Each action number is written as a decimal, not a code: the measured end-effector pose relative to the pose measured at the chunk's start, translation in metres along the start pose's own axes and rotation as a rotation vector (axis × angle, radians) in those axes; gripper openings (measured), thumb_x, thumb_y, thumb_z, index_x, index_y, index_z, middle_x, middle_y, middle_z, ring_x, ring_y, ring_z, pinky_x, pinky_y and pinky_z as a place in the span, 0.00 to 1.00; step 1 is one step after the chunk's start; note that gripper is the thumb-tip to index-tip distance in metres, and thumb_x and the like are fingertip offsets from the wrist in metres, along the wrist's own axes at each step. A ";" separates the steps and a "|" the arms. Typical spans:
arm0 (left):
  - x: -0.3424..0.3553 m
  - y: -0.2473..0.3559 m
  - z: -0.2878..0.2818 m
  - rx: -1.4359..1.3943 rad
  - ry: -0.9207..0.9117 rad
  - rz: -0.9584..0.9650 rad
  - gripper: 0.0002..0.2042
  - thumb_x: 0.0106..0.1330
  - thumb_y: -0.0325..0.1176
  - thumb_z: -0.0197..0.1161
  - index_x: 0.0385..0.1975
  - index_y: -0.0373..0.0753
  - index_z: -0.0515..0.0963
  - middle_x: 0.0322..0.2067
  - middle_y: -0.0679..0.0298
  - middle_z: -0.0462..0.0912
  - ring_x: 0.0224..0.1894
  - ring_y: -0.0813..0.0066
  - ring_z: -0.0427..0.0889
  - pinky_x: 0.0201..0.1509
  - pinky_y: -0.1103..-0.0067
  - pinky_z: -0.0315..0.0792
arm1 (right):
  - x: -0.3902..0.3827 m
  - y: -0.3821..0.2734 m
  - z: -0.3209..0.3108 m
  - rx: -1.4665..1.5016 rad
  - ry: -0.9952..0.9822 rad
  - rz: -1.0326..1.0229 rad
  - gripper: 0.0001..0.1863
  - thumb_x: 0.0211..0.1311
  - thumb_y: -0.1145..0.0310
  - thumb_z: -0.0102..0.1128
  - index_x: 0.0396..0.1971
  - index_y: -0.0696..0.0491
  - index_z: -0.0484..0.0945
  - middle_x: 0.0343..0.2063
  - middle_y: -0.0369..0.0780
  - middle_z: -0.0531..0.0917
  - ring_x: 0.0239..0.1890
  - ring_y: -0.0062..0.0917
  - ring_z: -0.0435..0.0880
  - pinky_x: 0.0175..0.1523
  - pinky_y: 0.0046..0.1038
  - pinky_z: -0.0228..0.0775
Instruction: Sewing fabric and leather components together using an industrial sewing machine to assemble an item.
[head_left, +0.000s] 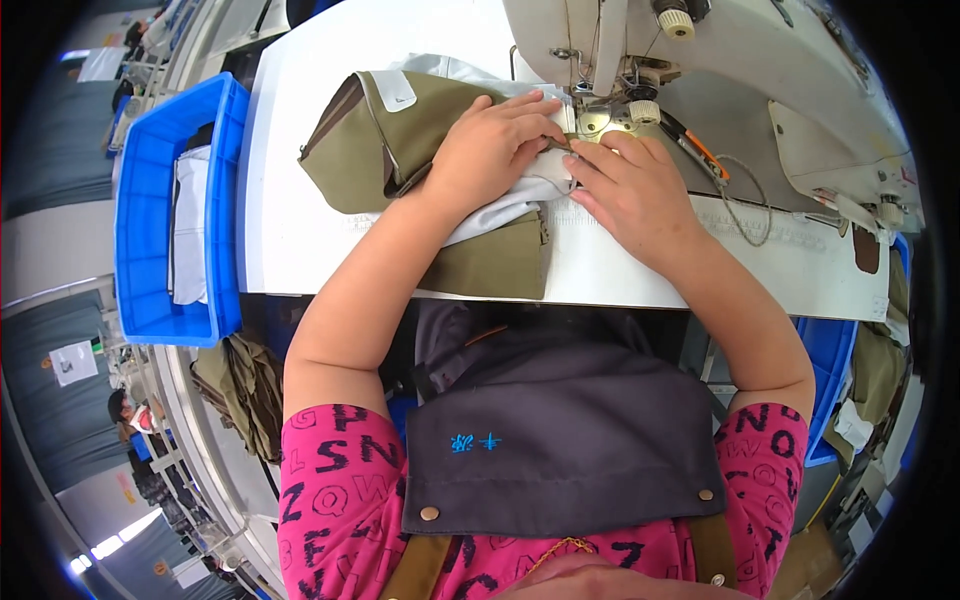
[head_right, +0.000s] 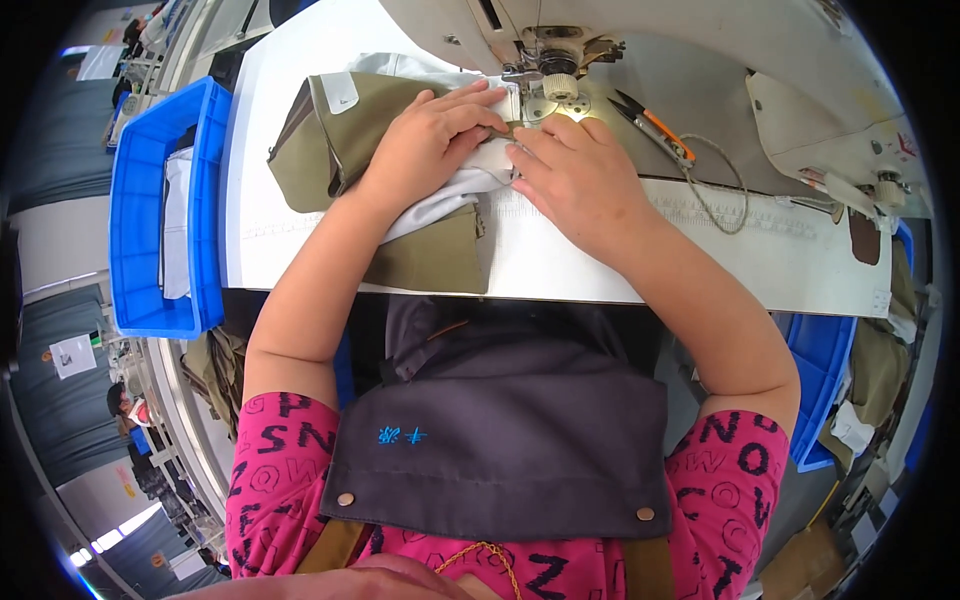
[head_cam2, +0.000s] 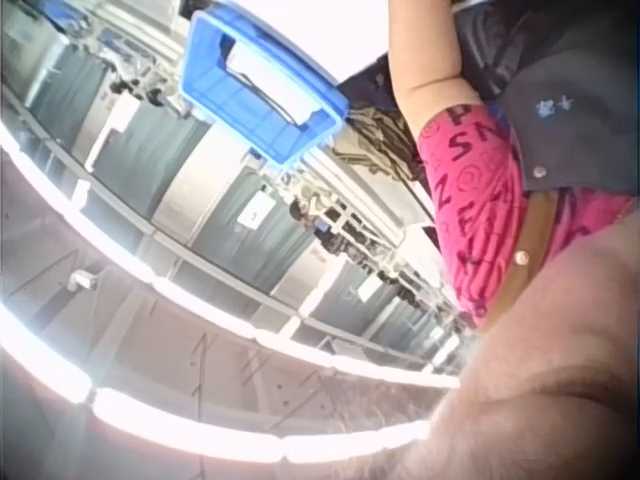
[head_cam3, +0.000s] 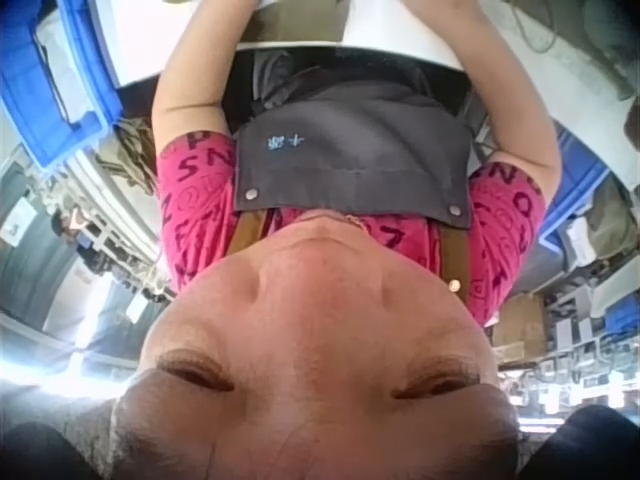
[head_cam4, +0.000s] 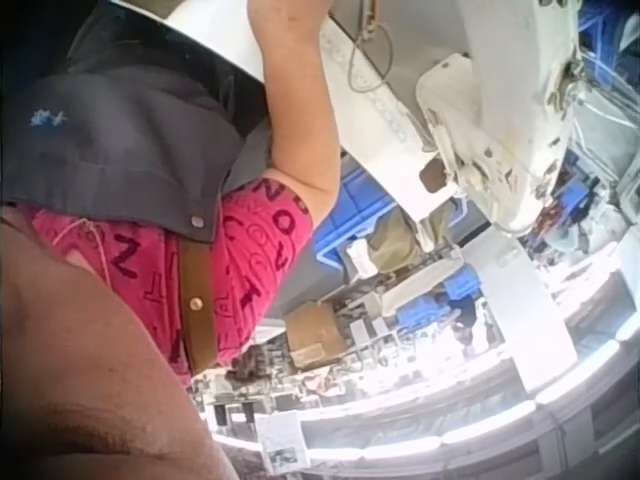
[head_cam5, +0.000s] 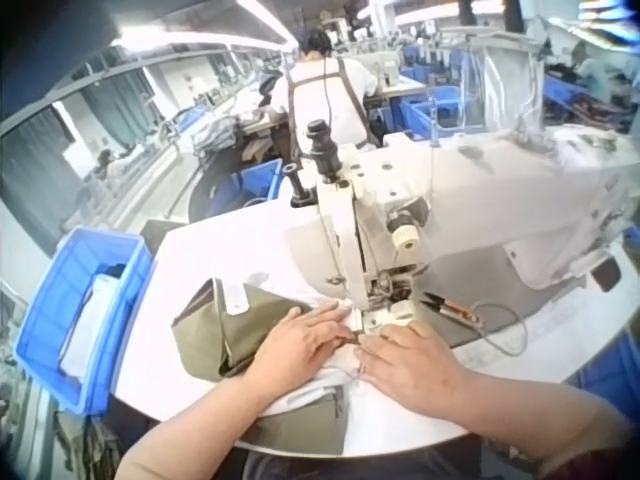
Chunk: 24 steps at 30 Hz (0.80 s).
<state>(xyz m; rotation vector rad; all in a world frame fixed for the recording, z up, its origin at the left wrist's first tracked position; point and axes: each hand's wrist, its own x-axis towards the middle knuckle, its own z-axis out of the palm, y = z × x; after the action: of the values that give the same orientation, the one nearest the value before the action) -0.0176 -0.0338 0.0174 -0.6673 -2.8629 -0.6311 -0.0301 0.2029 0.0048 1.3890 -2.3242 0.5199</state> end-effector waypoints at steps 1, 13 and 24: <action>0.001 -0.002 0.002 -0.026 0.011 -0.014 0.08 0.71 0.30 0.61 0.45 0.46 0.83 0.63 0.68 0.81 0.71 0.66 0.73 0.64 0.62 0.69 | 0.001 0.001 0.000 -0.002 0.000 -0.006 0.19 0.55 0.64 0.74 0.47 0.52 0.84 0.46 0.33 0.82 0.51 0.26 0.77 0.54 0.32 0.70; 0.033 -0.016 0.004 -0.058 0.015 -0.069 0.07 0.71 0.32 0.62 0.44 0.46 0.85 0.40 0.66 0.88 0.43 0.63 0.84 0.62 0.68 0.69 | 0.006 0.015 0.006 -0.083 -0.081 0.134 0.20 0.63 0.60 0.69 0.54 0.50 0.83 0.55 0.32 0.82 0.54 0.27 0.79 0.52 0.34 0.70; 0.029 -0.015 0.011 0.025 0.116 0.028 0.07 0.68 0.30 0.64 0.42 0.48 0.87 0.39 0.67 0.88 0.43 0.65 0.85 0.60 0.69 0.71 | 0.007 0.016 0.010 -0.087 -0.015 0.089 0.19 0.61 0.61 0.71 0.49 0.51 0.82 0.51 0.32 0.83 0.44 0.26 0.81 0.52 0.31 0.68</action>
<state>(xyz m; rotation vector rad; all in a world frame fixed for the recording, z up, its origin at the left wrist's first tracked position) -0.0507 -0.0299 0.0086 -0.6439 -2.7454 -0.6077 -0.0485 0.2001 -0.0022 1.2587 -2.3991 0.4305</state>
